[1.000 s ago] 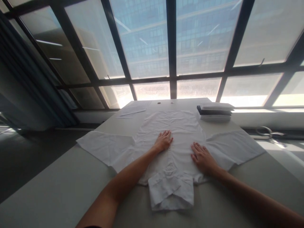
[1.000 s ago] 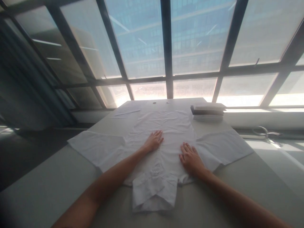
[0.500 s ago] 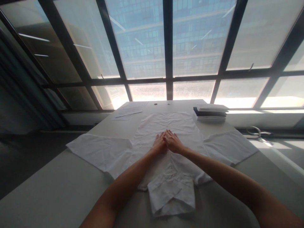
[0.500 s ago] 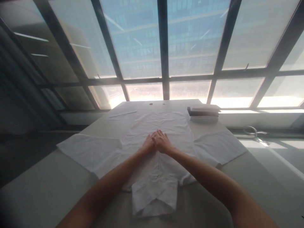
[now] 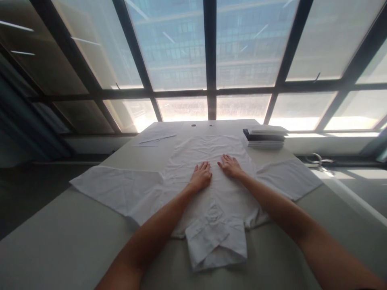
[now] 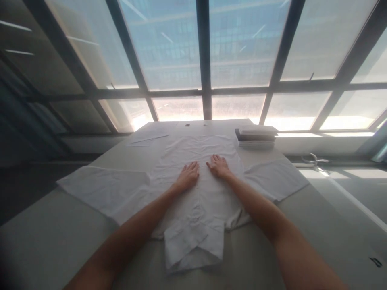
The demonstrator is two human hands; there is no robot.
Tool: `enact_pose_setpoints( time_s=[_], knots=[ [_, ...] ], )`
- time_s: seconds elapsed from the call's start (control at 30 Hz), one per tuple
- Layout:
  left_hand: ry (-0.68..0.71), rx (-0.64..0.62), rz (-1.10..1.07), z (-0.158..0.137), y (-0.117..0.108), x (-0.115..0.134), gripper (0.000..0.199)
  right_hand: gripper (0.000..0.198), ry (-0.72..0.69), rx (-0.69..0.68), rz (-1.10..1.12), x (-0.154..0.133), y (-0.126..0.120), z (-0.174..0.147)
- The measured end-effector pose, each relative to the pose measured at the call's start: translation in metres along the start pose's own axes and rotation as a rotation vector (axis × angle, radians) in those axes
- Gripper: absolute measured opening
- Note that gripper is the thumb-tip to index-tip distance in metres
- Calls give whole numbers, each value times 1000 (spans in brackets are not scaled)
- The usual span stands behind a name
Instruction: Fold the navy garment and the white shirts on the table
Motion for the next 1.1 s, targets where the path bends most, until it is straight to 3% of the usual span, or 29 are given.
enact_pose_setpoints(
  time_s=[0.17, 0.3, 0.47, 0.63, 0.7, 0.8, 0.93, 1.03, 1.1],
  knots=[
    [-14, -13, -23, -2, -2, -1, 59, 70, 201, -25, -71, 72, -12, -11],
    [-14, -27, -38, -1, -1, -2, 59, 72, 291, -5, -87, 104, -17, -17],
    [-14, -41, -49, 0, 1, -3, 58, 72, 307, 14, -114, 110, -15, -17],
    [299, -99, -85, -10, 7, 27, 60, 71, 299, 18, -133, 108, -13, -16],
    [329, -108, -95, -8, 9, 27, 60, 70, 301, 13, -131, 109, -12, -16],
    [150, -132, -59, 11, 12, -7, 63, 70, 297, 22, -130, 109, -11, -16],
    [-208, -102, 16, 35, -1, -98, 62, 69, 292, 40, -129, 108, -12, -16],
    [-364, -75, 37, 41, -13, -157, 63, 69, 297, 38, -127, 107, -11, -16],
    [-416, -75, 48, 42, -16, -180, 62, 69, 296, 43, -129, 106, -12, -17]
  ],
)
Point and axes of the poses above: each hand's wrist, its own z-axis towards the middle knuckle, its own y-axis out of the palm, x = y × z, the point moved 9 cm from there along z, towards the middle knuckle, and after that the axes turned 15 degrees about -y, right-handed, at the moved point
